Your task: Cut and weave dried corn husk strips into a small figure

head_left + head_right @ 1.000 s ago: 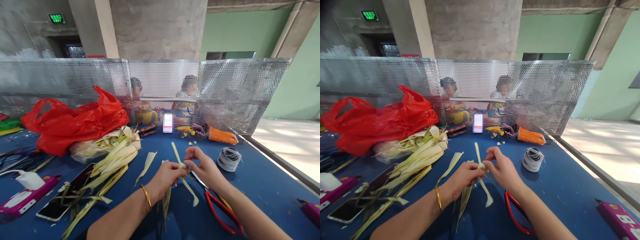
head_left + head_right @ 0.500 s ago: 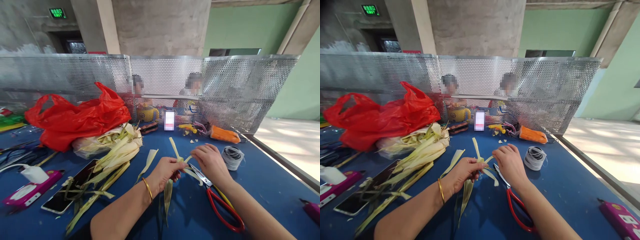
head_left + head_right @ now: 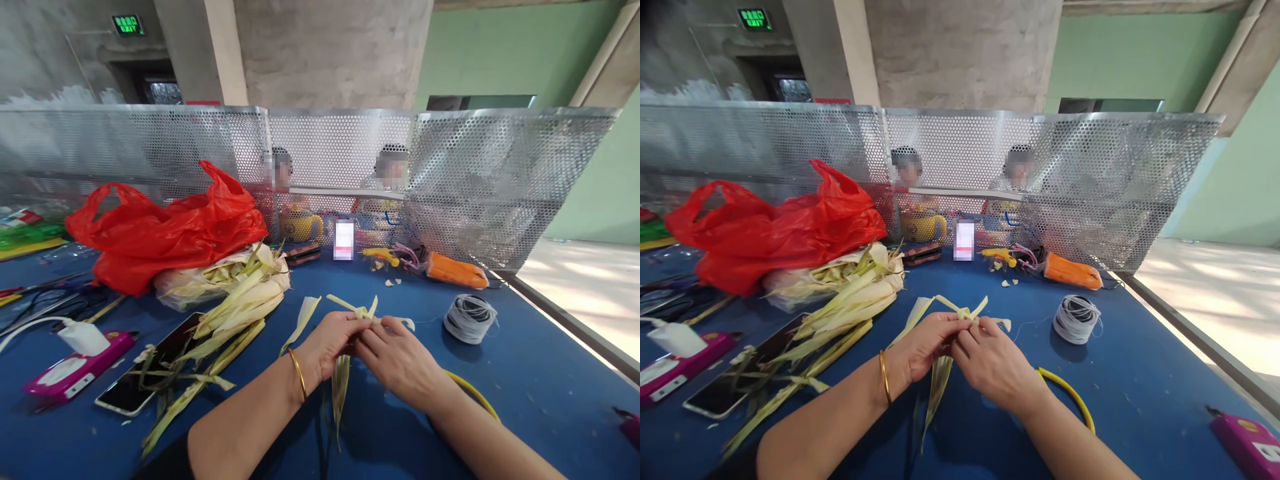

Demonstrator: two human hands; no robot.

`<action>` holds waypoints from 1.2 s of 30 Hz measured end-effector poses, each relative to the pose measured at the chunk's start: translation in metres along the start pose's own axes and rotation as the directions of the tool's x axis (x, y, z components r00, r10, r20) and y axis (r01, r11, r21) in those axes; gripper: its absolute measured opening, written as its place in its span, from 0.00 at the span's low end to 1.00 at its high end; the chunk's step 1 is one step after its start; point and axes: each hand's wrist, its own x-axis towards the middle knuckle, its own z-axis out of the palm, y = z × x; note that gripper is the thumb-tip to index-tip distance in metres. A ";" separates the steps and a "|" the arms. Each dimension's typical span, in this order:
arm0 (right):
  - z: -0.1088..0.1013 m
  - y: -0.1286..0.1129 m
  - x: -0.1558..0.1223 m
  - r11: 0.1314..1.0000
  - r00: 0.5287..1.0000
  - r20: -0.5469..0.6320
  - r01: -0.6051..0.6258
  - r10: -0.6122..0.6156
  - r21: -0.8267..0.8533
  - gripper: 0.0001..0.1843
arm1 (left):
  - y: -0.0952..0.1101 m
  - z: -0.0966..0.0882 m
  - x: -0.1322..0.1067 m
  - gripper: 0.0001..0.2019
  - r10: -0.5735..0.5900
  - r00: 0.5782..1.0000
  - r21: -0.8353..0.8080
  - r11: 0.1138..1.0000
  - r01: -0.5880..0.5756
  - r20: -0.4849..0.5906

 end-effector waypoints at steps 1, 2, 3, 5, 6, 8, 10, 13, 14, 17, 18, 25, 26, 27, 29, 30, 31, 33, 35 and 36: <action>0.000 0.001 -0.001 1.000 1.000 -0.025 -0.015 0.015 0.008 0.08 | 0.001 0.000 0.000 0.15 0.009 1.000 0.014 1.000 -0.009 0.004; 0.001 0.002 -0.001 0.999 0.998 -0.054 -0.034 0.035 0.030 0.09 | 0.002 -0.001 0.000 0.15 0.025 1.000 0.025 0.999 -0.024 -0.004; 0.001 0.002 -0.002 0.997 0.995 -0.085 -0.053 0.058 0.059 0.11 | 0.002 -0.001 0.000 0.15 0.044 0.999 0.034 0.998 -0.043 -0.022; 0.000 0.001 -0.003 0.990 0.983 -0.154 -0.082 0.100 0.118 0.13 | 0.002 -0.002 0.001 0.15 0.077 0.995 0.034 0.997 -0.075 -0.063; 0.000 0.000 -0.004 0.987 0.976 -0.185 -0.086 0.111 0.139 0.14 | 0.002 -0.001 0.001 0.15 0.086 0.993 0.022 0.996 -0.085 -0.078; -0.002 -0.003 -0.005 0.983 0.965 -0.237 -0.077 0.115 0.165 0.14 | 0.002 0.000 0.001 0.17 0.089 0.991 -0.012 0.996 -0.091 -0.097; -0.005 -0.008 -0.005 0.981 0.956 -0.275 -0.046 0.097 0.187 0.13 | 0.004 0.001 0.000 0.17 0.086 0.988 -0.059 0.994 -0.094 -0.127; -0.011 -0.012 -0.005 0.975 0.958 -0.284 0.033 0.032 0.219 0.13 | 0.005 0.001 0.000 0.15 0.081 0.983 -0.097 0.990 -0.098 -0.163; -0.012 -0.012 -0.004 0.972 0.959 -0.284 0.063 0.004 0.226 0.13 | 0.005 0.000 0.000 0.14 0.078 0.983 -0.102 0.990 -0.096 -0.169; -0.016 -0.005 -0.005 0.975 0.952 -0.304 0.091 -0.026 0.201 0.15 | 0.006 -0.003 0.002 0.15 0.082 0.983 -0.092 0.991 -0.097 -0.162; -0.016 -0.001 -0.005 0.982 0.948 -0.317 0.030 0.030 0.184 0.16 | 0.006 -0.004 0.002 0.15 0.089 0.983 -0.090 0.990 -0.105 -0.161; -0.008 0.027 -0.006 0.826 0.847 -0.101 -0.473 0.522 0.306 0.10 | 0.013 -0.002 0.000 0.15 0.021 0.987 -0.151 0.987 -0.045 -0.158; -0.007 0.027 -0.005 0.825 0.858 -0.066 -0.465 0.509 0.322 0.10 | 0.013 -0.002 0.000 0.16 0.015 0.989 -0.148 0.988 -0.038 -0.149; -0.007 0.027 -0.005 0.830 0.870 -0.046 -0.452 0.491 0.327 0.11 | 0.012 -0.002 0.000 0.16 0.018 0.990 -0.134 0.990 -0.036 -0.138; -0.008 0.024 -0.004 0.854 0.888 -0.044 -0.424 0.457 0.301 0.10 | 0.010 -0.001 0.000 0.14 0.036 0.992 -0.089 0.995 -0.047 -0.124; -0.008 0.022 -0.004 0.868 0.896 -0.052 -0.411 0.441 0.280 0.10 | 0.009 -0.001 0.000 0.14 0.050 0.992 -0.060 0.997 -0.058 -0.118; -0.008 0.021 -0.003 0.879 0.901 -0.064 -0.401 0.429 0.259 0.11 | 0.008 -0.002 0.001 0.14 0.069 0.991 -0.024 0.997 -0.072 -0.119; -0.010 0.019 -0.003 0.893 0.903 -0.089 -0.394 0.420 0.216 0.12 | 0.007 -0.002 0.001 0.14 0.114 0.986 0.068 0.992 -0.106 -0.125; -0.011 0.020 -0.003 0.902 0.904 -0.105 -0.394 0.415 0.176 0.13 | 0.007 -0.002 0.001 0.14 0.152 0.979 0.148 0.980 -0.132 -0.132; -0.013 0.022 -0.003 0.906 0.905 -0.111 -0.392 0.411 0.161 0.14 | 0.008 -0.002 0.001 0.14 0.162 0.977 0.169 0.976 -0.138 -0.138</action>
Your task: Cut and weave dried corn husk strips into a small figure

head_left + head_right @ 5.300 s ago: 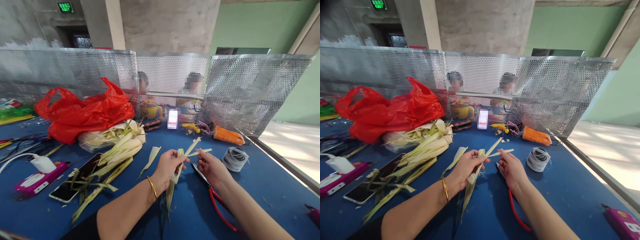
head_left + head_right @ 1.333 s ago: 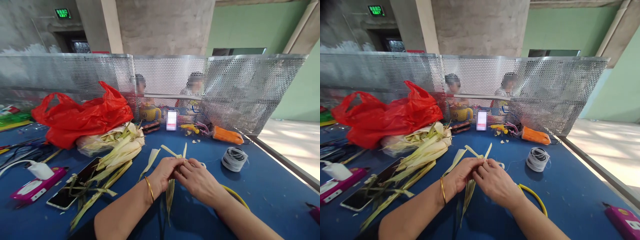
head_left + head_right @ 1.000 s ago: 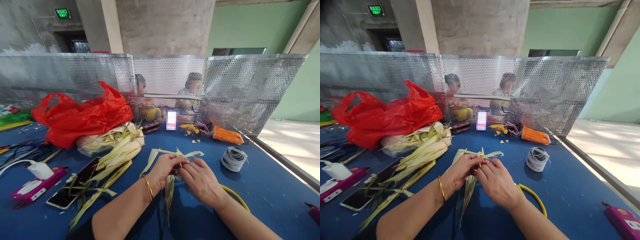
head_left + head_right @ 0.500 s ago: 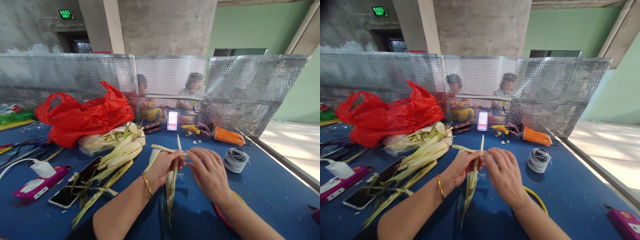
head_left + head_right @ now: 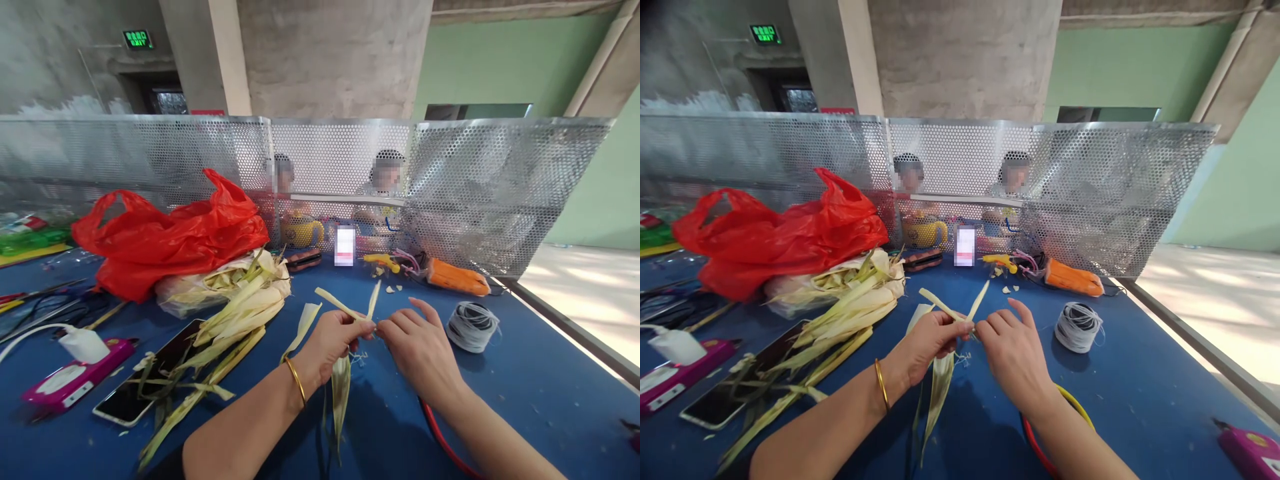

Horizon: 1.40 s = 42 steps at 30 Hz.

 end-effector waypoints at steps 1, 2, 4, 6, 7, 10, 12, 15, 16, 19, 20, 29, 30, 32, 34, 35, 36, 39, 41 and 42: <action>-0.001 0.002 0.001 1.000 1.000 -0.002 0.005 -0.005 -0.012 0.14 | 0.001 0.000 0.000 0.14 0.003 1.000 0.007 1.000 -0.003 -0.003; -0.003 0.004 0.001 1.000 1.000 -0.002 0.008 -0.008 -0.020 0.14 | 0.002 -0.001 0.001 0.14 0.001 1.000 0.007 1.000 -0.001 -0.003; -0.005 0.009 0.002 1.000 1.000 0.006 0.004 -0.004 -0.013 0.14 | 0.004 -0.002 0.002 0.14 -0.001 1.000 0.003 1.000 0.001 0.002; -0.006 0.014 0.002 0.999 0.999 0.038 -0.025 0.023 0.045 0.13 | 0.006 -0.004 0.002 0.14 -0.007 1.000 0.004 1.000 0.007 0.018; -0.006 0.016 0.002 0.995 0.997 0.067 -0.049 0.043 0.091 0.12 | 0.006 -0.004 0.002 0.14 -0.011 1.000 0.004 1.000 0.011 0.026; -0.005 0.021 0.002 0.962 0.981 0.161 -0.142 0.106 0.235 0.13 | 0.007 -0.006 0.002 0.14 -0.020 0.999 -0.015 1.000 0.021 0.045; -0.002 0.024 0.002 0.916 0.965 0.215 -0.219 0.152 0.336 0.14 | 0.007 -0.006 0.001 0.15 -0.022 0.998 -0.043 0.999 0.025 0.067; 0.005 0.024 0.002 0.726 0.890 0.356 -0.443 0.285 0.526 0.18 | 0.007 -0.003 -0.003 0.20 -0.043 0.992 -0.070 0.996 0.051 0.118; 0.009 0.023 0.002 0.604 0.840 0.425 -0.539 0.336 0.588 0.20 | 0.007 -0.002 -0.004 0.21 -0.053 0.990 -0.063 0.996 0.062 0.133; 0.018 0.015 0.000 0.110 0.667 0.636 -0.719 0.388 0.686 0.25 | 0.004 0.003 -0.008 0.18 -0.081 0.983 -0.013 0.996 0.085 0.167; 0.020 0.012 -0.001 -0.034 0.631 0.679 -0.723 0.375 0.690 0.25 | 0.003 0.005 -0.009 0.17 -0.095 0.980 0.008 0.995 0.095 0.173; 0.017 0.010 -0.002 0.336 0.646 0.437 -0.728 0.626 0.597 0.29 | 0.000 0.007 -0.010 0.16 -0.160 0.961 0.199 0.973 0.115 0.227; 0.013 0.011 -0.001 0.477 0.677 0.323 -0.711 0.661 0.517 0.30 | 0.000 0.007 -0.011 0.17 -0.150 0.961 0.208 0.973 0.102 0.232; 0.005 0.012 0.001 0.671 0.766 0.127 -0.619 0.630 0.408 0.26 | -0.001 0.009 -0.013 0.16 -0.110 0.963 0.233 0.971 0.052 0.245; -0.001 0.010 0.004 0.724 0.854 0.140 -0.503 0.502 0.473 0.16 | -0.003 0.012 -0.016 0.14 -0.060 0.962 0.265 0.964 -0.012 0.265; -0.002 0.008 0.005 0.673 0.869 0.228 -0.487 0.440 0.557 0.13 | -0.004 0.014 -0.016 0.12 -0.047 0.961 0.278 0.960 -0.032 0.273; -0.002 0.007 0.006 0.570 0.854 0.343 -0.518 0.392 0.638 0.12 | -0.005 0.015 -0.017 0.12 -0.044 0.959 0.284 0.958 -0.039 0.280; 0.002 0.001 0.006 0.180 0.725 0.594 -0.674 0.349 0.717 0.14 | -0.009 0.018 -0.018 0.12 -0.064 0.954 0.272 0.962 -0.019 0.294; 0.005 -0.002 0.005 0.054 0.682 0.601 -0.679 0.417 0.733 0.15 | -0.011 0.018 -0.017 0.12 -0.077 0.952 0.258 0.966 -0.002 0.297; 0.006 -0.004 0.004 0.039 0.674 0.575 -0.664 0.464 0.746 0.15 | -0.012 0.017 -0.017 0.12 -0.083 0.949 0.250 0.968 0.005 0.303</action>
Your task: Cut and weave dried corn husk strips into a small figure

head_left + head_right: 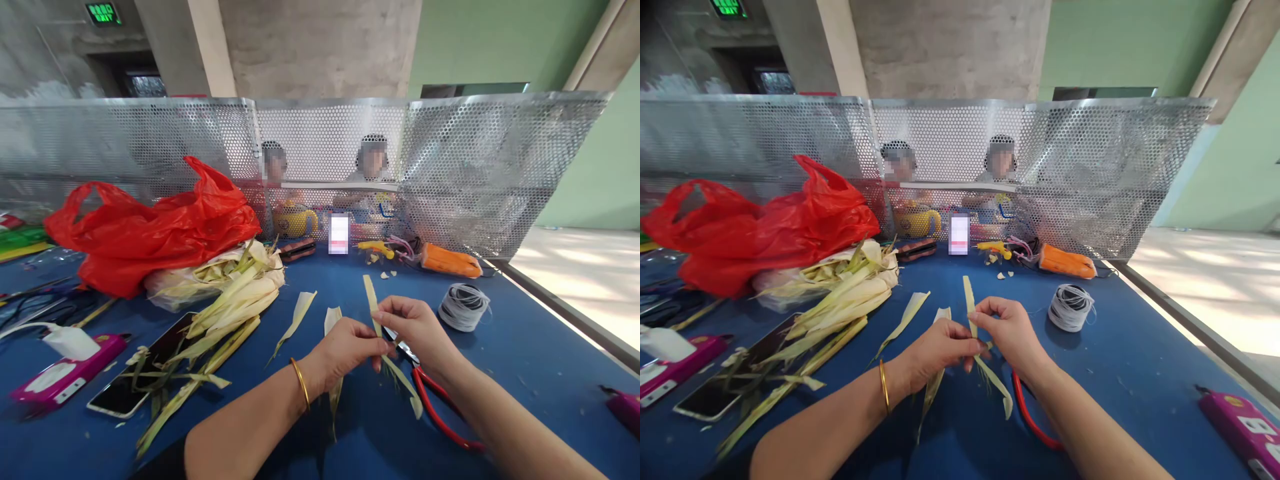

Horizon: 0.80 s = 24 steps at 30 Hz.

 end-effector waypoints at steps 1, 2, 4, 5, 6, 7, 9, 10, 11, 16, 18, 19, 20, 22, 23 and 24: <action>0.001 0.001 0.000 1.000 0.999 -0.045 0.014 -0.014 0.004 0.16 | -0.001 0.000 0.000 0.12 -0.003 1.000 -0.009 1.000 0.003 0.011; 0.002 0.003 0.000 1.000 0.997 -0.074 0.024 -0.024 -0.005 0.15 | -0.002 -0.001 0.000 0.12 -0.006 1.000 -0.016 1.000 0.007 0.025; 0.002 0.005 0.000 0.996 0.994 -0.099 0.049 -0.056 -0.076 0.15 | -0.002 -0.001 0.000 0.12 -0.012 0.999 -0.029 0.999 0.014 0.052; 0.001 0.005 0.001 0.988 0.990 -0.106 0.076 -0.091 -0.134 0.15 | -0.002 -0.002 0.000 0.12 -0.018 0.999 -0.041 0.999 0.020 0.048; -0.002 0.005 0.002 0.974 0.984 -0.117 0.108 -0.134 -0.201 0.14 | -0.002 -0.002 0.001 0.12 -0.029 0.999 -0.061 0.998 0.031 0.033; -0.005 0.005 0.004 0.952 0.973 -0.138 0.140 -0.182 -0.271 0.14 | -0.001 -0.003 0.001 0.14 -0.043 0.999 -0.092 0.995 0.044 0.011; -0.013 0.001 0.006 0.901 0.949 -0.172 0.180 -0.265 -0.395 0.15 | 0.001 -0.006 0.002 0.17 -0.075 0.996 -0.181 0.981 0.065 -0.052; -0.017 -0.002 0.006 0.876 0.945 -0.161 0.188 -0.284 -0.444 0.17 | 0.003 -0.008 0.003 0.18 -0.088 0.993 -0.233 0.970 0.066 -0.084; -0.021 -0.005 0.006 0.854 0.953 -0.122 0.187 -0.278 -0.486 0.18 | 0.004 -0.011 0.004 0.19 -0.094 0.990 -0.286 0.956 0.059 -0.108; -0.029 -0.014 0.004 0.758 0.974 0.209 0.198 -0.084 -0.622 0.22 | 0.009 -0.023 0.008 0.20 -0.096 0.982 -0.474 0.880 0.007 -0.165; -0.029 -0.012 0.003 0.714 0.965 0.248 0.234 -0.086 -0.660 0.21 | 0.009 -0.024 0.008 0.17 -0.085 0.974 -0.439 0.898 -0.017 -0.210; -0.029 -0.011 0.004 0.696 0.961 0.256 0.255 -0.105 -0.671 0.21 | 0.009 -0.023 0.008 0.16 -0.072 0.969 -0.403 0.915 -0.030 -0.235; -0.029 -0.010 0.004 0.680 0.956 0.265 0.279 -0.127 -0.678 0.21 | 0.008 -0.023 0.008 0.14 -0.060 0.966 -0.365 0.930 -0.038 -0.253; -0.031 -0.009 0.005 0.634 0.943 0.288 0.327 -0.168 -0.700 0.22 | 0.007 -0.021 0.008 0.13 -0.051 0.960 -0.311 0.950 -0.038 -0.274; -0.031 -0.010 0.005 0.592 0.935 0.299 0.353 -0.192 -0.724 0.22 | 0.006 -0.021 0.008 0.12 -0.054 0.958 -0.298 0.954 -0.033 -0.281; -0.032 -0.010 0.005 0.538 0.927 0.301 0.374 -0.222 -0.755 0.23 | 0.005 -0.021 0.009 0.11 -0.060 0.955 -0.293 0.956 -0.028 -0.289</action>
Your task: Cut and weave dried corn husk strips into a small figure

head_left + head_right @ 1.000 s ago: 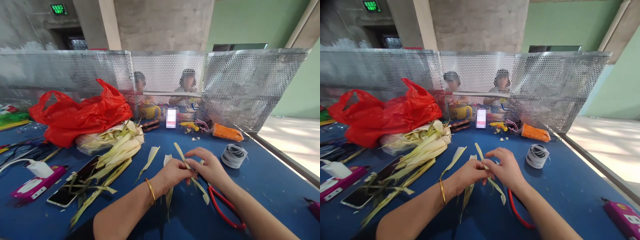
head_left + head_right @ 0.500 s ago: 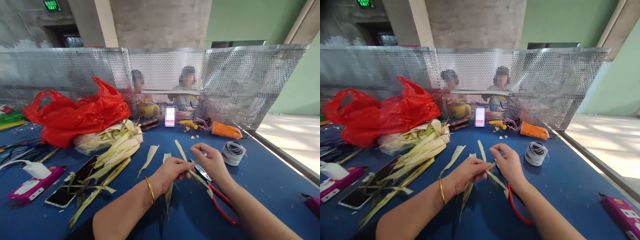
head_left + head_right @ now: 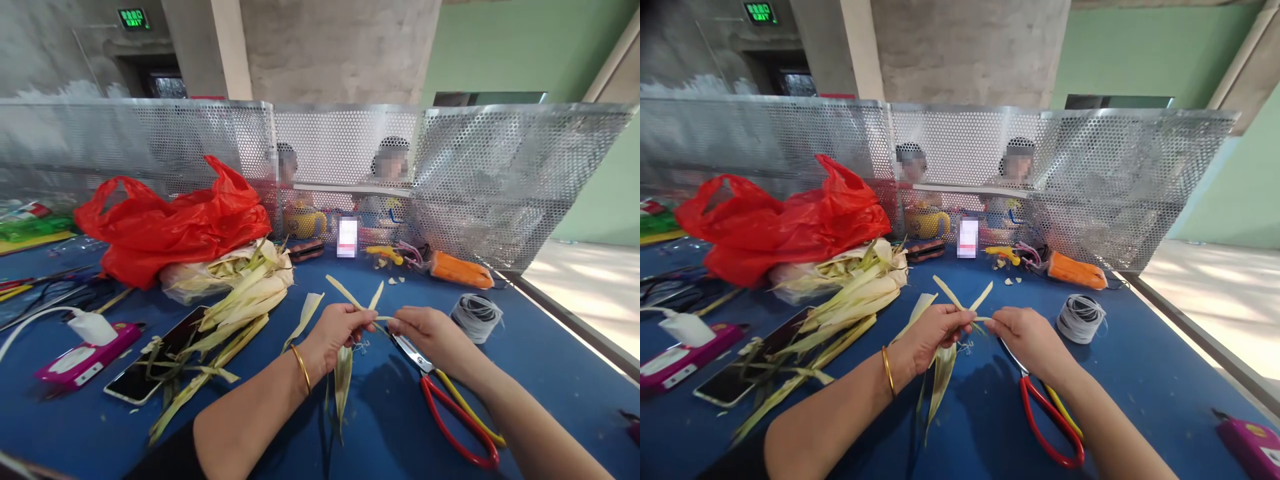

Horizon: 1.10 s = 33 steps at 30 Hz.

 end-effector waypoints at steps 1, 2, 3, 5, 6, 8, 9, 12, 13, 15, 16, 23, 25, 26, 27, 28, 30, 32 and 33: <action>-0.001 0.000 0.000 0.998 0.999 -0.030 0.014 -0.016 -0.066 0.23 | -0.001 0.000 0.000 0.11 -0.003 1.000 0.000 1.000 0.003 -0.013; -0.001 0.000 0.001 0.992 0.998 -0.060 0.020 -0.028 -0.124 0.24 | -0.001 0.000 0.001 0.10 -0.005 1.000 -0.005 1.000 0.005 -0.026; 0.000 0.000 0.001 0.986 0.995 -0.089 0.022 -0.036 -0.163 0.24 | -0.001 0.000 0.001 0.10 -0.006 0.999 -0.020 1.000 0.005 -0.037; 0.002 0.000 0.001 0.981 0.986 -0.161 0.017 -0.049 -0.193 0.22 | -0.001 0.000 0.002 0.09 -0.016 0.999 -0.081 0.997 0.013 -0.043; 0.003 -0.001 0.000 0.979 0.971 -0.231 0.005 -0.053 -0.202 0.19 | 0.000 0.000 0.002 0.09 -0.026 0.999 -0.126 0.992 0.021 -0.036; 0.007 -0.005 -0.002 0.975 0.901 -0.427 -0.025 -0.075 -0.223 0.15 | 0.003 0.001 0.002 0.10 -0.040 0.999 -0.235 0.971 0.039 -0.002; 0.009 -0.008 -0.004 0.973 0.859 -0.504 -0.030 -0.092 -0.229 0.15 | 0.005 0.001 0.002 0.10 -0.033 0.999 -0.288 0.957 0.037 0.021; 0.020 -0.020 -0.007 0.986 0.876 -0.469 0.043 -0.114 -0.159 0.14 | 0.007 0.002 0.000 0.09 0.045 0.995 -0.397 0.918 -0.007 0.088; 0.025 -0.024 -0.008 0.995 0.915 -0.393 0.062 -0.089 -0.082 0.14 | 0.007 0.003 0.000 0.10 0.069 0.992 -0.406 0.914 -0.021 0.104; 0.037 -0.029 -0.006 0.992 0.965 -0.262 0.008 0.026 0.128 0.13 | 0.006 0.005 -0.001 0.11 0.086 0.989 -0.396 0.918 -0.032 0.121; 0.043 -0.030 -0.005 0.971 0.971 -0.219 -0.043 0.095 0.234 0.14 | 0.004 0.006 -0.002 0.11 0.087 0.989 -0.386 0.922 -0.035 0.118; 0.057 -0.026 -0.001 0.837 0.974 -0.149 -0.066 0.173 0.543 0.18 | -0.003 0.008 -0.002 0.10 0.092 0.992 -0.366 0.929 -0.054 0.086; 0.055 -0.026 -0.001 0.833 0.983 -0.132 -0.036 0.130 0.552 0.18 | -0.004 0.008 -0.001 0.10 0.076 0.996 -0.376 0.925 -0.049 0.057; 0.054 -0.027 -0.002 0.830 0.986 -0.122 -0.025 0.111 0.558 0.18 | -0.005 0.008 -0.001 0.10 0.070 0.996 -0.381 0.923 -0.047 0.047; 0.053 -0.027 -0.002 0.827 0.989 -0.110 -0.018 0.097 0.562 0.18 | -0.006 0.008 0.000 0.10 0.067 0.997 -0.385 0.922 -0.047 0.039; 0.053 -0.028 -0.002 0.825 0.991 -0.102 -0.015 0.087 0.565 0.17 | -0.006 0.008 0.000 0.10 0.066 0.997 -0.388 0.920 -0.048 0.031; 0.052 -0.027 -0.002 0.827 0.993 -0.075 -0.033 0.090 0.562 0.17 | -0.005 0.008 0.000 0.10 0.063 0.998 -0.387 0.921 -0.047 0.028; 0.049 -0.025 -0.001 0.816 0.992 -0.034 -0.083 0.124 0.572 0.18 | -0.001 0.006 -0.001 0.10 0.070 0.996 -0.365 0.930 -0.046 0.050; 0.046 -0.024 0.000 0.799 0.989 -0.020 -0.105 0.145 0.592 0.19 | 0.002 0.005 -0.001 0.11 0.082 0.994 -0.350 0.936 -0.050 0.077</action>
